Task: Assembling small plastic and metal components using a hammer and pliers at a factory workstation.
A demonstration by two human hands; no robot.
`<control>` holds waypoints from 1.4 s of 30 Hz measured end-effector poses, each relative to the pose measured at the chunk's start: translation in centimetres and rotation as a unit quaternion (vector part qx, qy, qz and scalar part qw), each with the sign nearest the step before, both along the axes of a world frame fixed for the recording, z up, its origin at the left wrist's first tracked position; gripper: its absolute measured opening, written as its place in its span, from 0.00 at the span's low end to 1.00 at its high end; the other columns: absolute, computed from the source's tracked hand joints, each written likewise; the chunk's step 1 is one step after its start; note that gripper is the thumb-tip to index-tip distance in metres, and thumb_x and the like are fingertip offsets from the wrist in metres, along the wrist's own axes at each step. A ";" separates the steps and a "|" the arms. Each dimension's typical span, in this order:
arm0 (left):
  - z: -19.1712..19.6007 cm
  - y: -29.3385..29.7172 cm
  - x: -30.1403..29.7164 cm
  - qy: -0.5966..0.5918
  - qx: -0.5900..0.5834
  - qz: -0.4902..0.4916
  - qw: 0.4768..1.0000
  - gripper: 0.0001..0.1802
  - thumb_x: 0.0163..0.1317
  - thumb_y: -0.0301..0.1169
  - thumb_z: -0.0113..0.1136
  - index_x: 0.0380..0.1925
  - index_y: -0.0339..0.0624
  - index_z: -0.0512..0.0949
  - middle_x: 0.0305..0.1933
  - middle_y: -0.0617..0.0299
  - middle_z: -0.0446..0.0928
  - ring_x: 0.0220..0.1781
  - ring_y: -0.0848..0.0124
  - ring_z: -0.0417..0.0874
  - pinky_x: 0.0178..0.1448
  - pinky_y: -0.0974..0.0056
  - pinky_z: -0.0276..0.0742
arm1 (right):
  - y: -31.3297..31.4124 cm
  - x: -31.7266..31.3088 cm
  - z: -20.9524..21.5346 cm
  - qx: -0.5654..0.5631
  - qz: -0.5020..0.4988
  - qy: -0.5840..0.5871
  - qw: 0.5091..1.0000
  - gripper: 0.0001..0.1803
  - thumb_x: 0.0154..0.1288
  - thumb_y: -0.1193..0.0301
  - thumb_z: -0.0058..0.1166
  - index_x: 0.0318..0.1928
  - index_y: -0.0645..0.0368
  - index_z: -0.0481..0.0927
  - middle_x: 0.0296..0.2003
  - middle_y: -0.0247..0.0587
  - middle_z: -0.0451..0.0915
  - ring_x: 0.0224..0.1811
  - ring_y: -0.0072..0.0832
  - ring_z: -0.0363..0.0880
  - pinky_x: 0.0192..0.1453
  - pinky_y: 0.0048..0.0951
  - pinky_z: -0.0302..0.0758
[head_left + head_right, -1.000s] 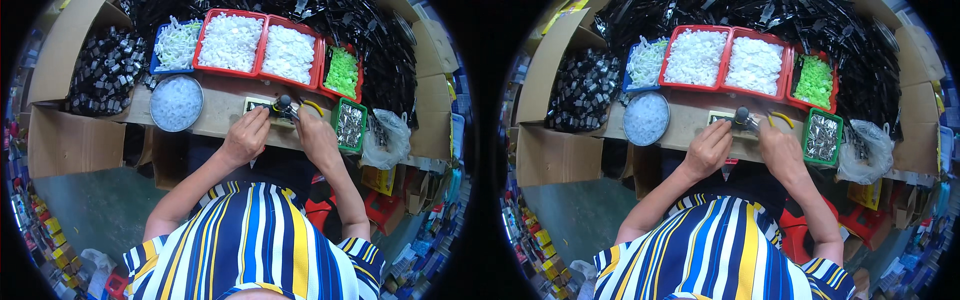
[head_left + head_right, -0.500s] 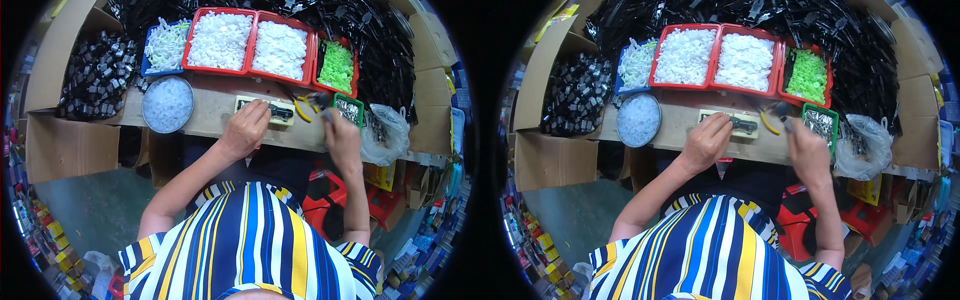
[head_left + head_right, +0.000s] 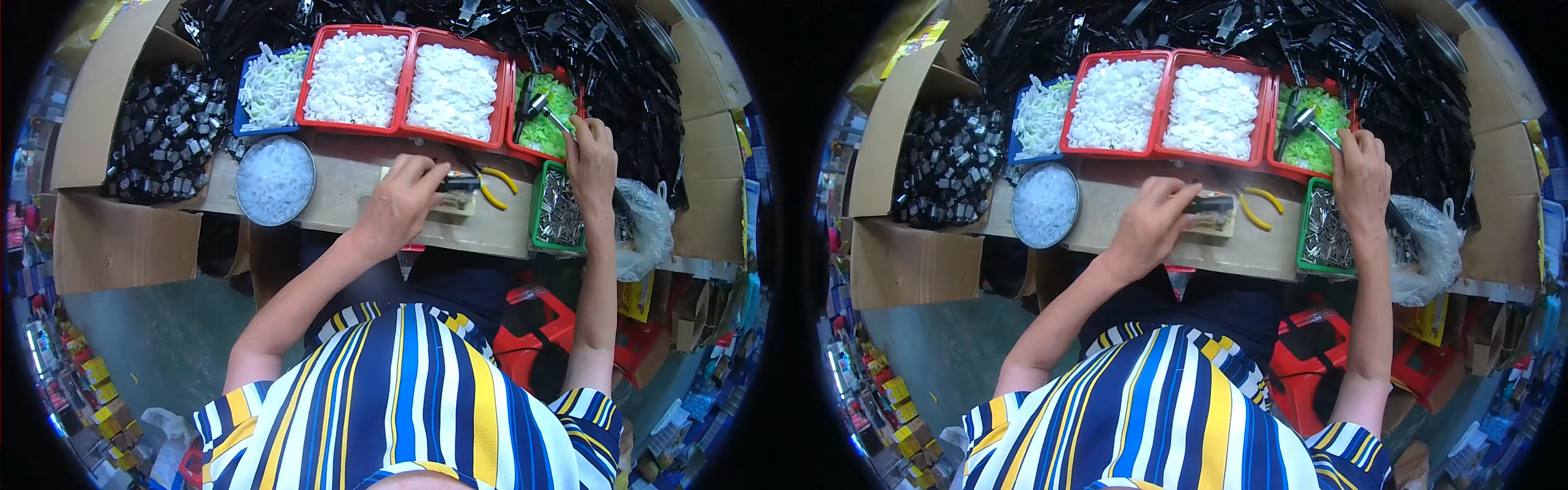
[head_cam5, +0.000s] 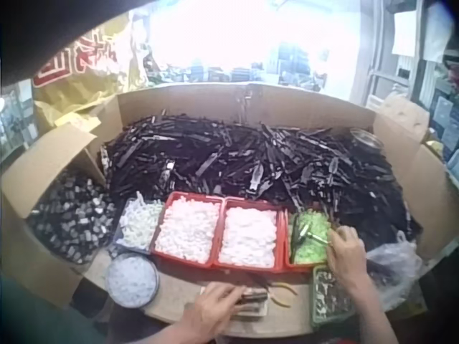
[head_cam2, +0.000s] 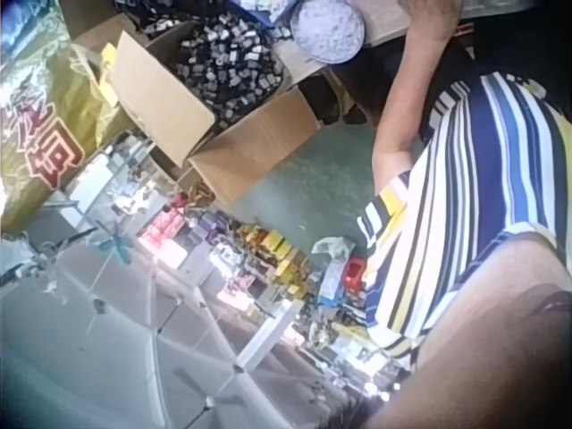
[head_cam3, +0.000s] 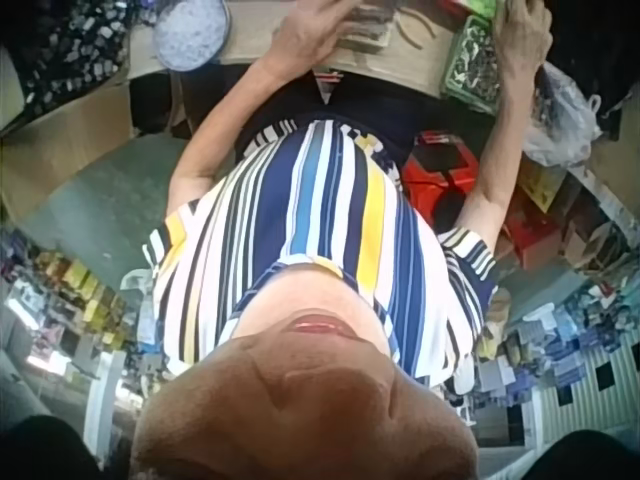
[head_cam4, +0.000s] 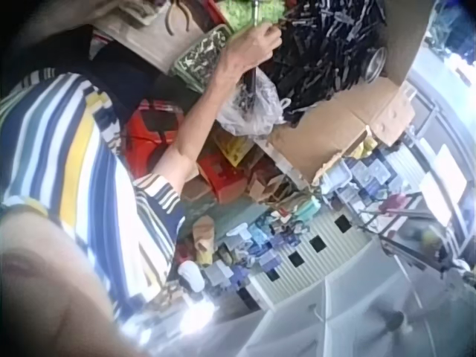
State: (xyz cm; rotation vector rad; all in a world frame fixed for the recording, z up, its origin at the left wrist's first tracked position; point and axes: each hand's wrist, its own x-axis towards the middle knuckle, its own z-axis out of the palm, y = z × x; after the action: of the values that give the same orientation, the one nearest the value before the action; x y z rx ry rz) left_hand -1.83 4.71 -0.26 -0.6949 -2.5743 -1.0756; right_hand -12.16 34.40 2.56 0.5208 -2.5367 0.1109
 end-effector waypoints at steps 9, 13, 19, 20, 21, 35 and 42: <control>1.2 -0.9 -0.8 -0.190 0.503 -0.040 0.842 0.17 0.67 0.19 0.58 0.52 0.38 0.65 0.47 0.59 0.72 0.48 0.71 0.80 0.56 0.67 0.75 | -6.2 7.2 -1.5 -0.001 0.133 -0.300 0.945 0.17 0.59 0.76 0.60 0.48 0.66 0.72 0.54 0.53 0.71 0.54 0.49 0.73 0.57 0.43 0.73; 1.4 -1.1 0.3 -0.126 0.347 -0.035 0.929 0.14 0.67 0.21 0.58 0.48 0.40 0.66 0.39 0.54 0.77 0.41 0.63 0.82 0.47 0.63 0.76 | -6.8 6.8 -2.1 0.004 0.124 -0.289 0.949 0.18 0.56 0.75 0.62 0.45 0.66 0.72 0.51 0.53 0.71 0.50 0.49 0.72 0.54 0.44 0.73; 0.6 -0.6 0.1 -0.089 0.191 -0.032 0.977 0.15 0.65 0.23 0.59 0.47 0.37 0.66 0.35 0.43 0.75 0.37 0.41 0.77 0.38 0.50 0.71 | -8.1 6.0 -1.5 0.065 0.065 -0.256 0.962 0.10 0.45 0.75 0.59 0.31 0.66 0.79 0.39 0.52 0.75 0.45 0.48 0.73 0.42 0.45 0.75; 0.6 -0.7 0.2 -0.088 0.191 -0.033 0.977 0.15 0.65 0.23 0.59 0.47 0.37 0.66 0.35 0.43 0.75 0.37 0.41 0.77 0.38 0.50 0.71 | -7.5 6.0 -1.9 0.050 0.080 -0.237 0.967 0.05 0.46 0.75 0.59 0.26 0.64 0.80 0.35 0.50 0.76 0.44 0.46 0.74 0.40 0.45 0.74; 0.7 -1.0 0.5 -0.126 0.197 -0.020 0.972 0.14 0.66 0.23 0.58 0.48 0.37 0.66 0.36 0.49 0.75 0.38 0.53 0.79 0.41 0.57 0.73 | -7.4 6.1 -1.8 0.049 0.082 -0.236 0.967 0.05 0.46 0.75 0.59 0.26 0.64 0.80 0.35 0.50 0.76 0.44 0.46 0.74 0.40 0.45 0.74; 2.8 -0.9 2.1 -0.283 0.226 -0.023 0.932 0.14 0.68 0.30 0.56 0.48 0.33 0.70 0.35 0.56 0.76 0.34 0.72 0.75 0.41 0.65 0.72 | -8.2 10.2 2.7 -0.127 0.189 -0.254 0.940 0.14 0.50 0.84 0.53 0.41 0.66 0.75 0.49 0.51 0.76 0.54 0.48 0.75 0.59 0.44 0.69; 3.0 -1.1 2.3 -0.266 0.209 -0.030 0.941 0.14 0.71 0.35 0.54 0.42 0.32 0.72 0.24 0.55 0.73 0.25 0.67 0.73 0.33 0.60 0.69 | -8.5 10.5 2.4 -0.150 0.221 -0.320 0.909 0.12 0.52 0.85 0.53 0.39 0.67 0.73 0.43 0.53 0.74 0.48 0.50 0.75 0.53 0.44 0.73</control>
State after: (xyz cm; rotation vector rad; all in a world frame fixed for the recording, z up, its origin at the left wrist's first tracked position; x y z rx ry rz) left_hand 0.50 3.61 2.71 -0.4141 -2.5879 -1.9819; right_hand -1.64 25.92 4.96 1.0614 -2.8724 0.9650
